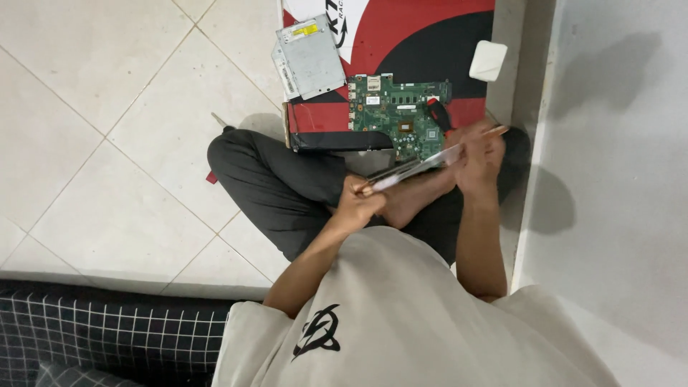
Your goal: A person sitting on the floor cleans a computer motherboard and a copper heatsink using a small brush and a screwdriver.
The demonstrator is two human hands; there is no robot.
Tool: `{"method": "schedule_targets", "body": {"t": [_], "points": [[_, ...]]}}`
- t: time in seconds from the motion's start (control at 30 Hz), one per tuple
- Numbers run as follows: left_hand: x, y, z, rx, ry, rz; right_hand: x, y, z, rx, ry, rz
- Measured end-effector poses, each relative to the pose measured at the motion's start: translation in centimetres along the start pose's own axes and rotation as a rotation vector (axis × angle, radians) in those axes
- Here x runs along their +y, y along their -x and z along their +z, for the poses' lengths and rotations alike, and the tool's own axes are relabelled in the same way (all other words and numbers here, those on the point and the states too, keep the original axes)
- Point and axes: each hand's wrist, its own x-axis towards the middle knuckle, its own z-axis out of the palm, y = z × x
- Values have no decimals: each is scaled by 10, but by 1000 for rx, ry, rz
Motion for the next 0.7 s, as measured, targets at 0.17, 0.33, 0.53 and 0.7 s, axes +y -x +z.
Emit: {"method": "schedule_targets", "body": {"t": [0.17, 0.33, 0.53, 0.7], "points": [[-17, -3, -12, -20, 91, 78, -29, -33, -1, -47, -88, 93], [-12, 0, -6, -17, 146, 66, -6, -22, -11, 78, -121, 3], [4, -5, 19, -26, 383, 82, -33, -29, 14, -31, -55, -16], [3, -12, 29, 131, 446, -152, -17, -23, 27, 134, -40, 7]]}}
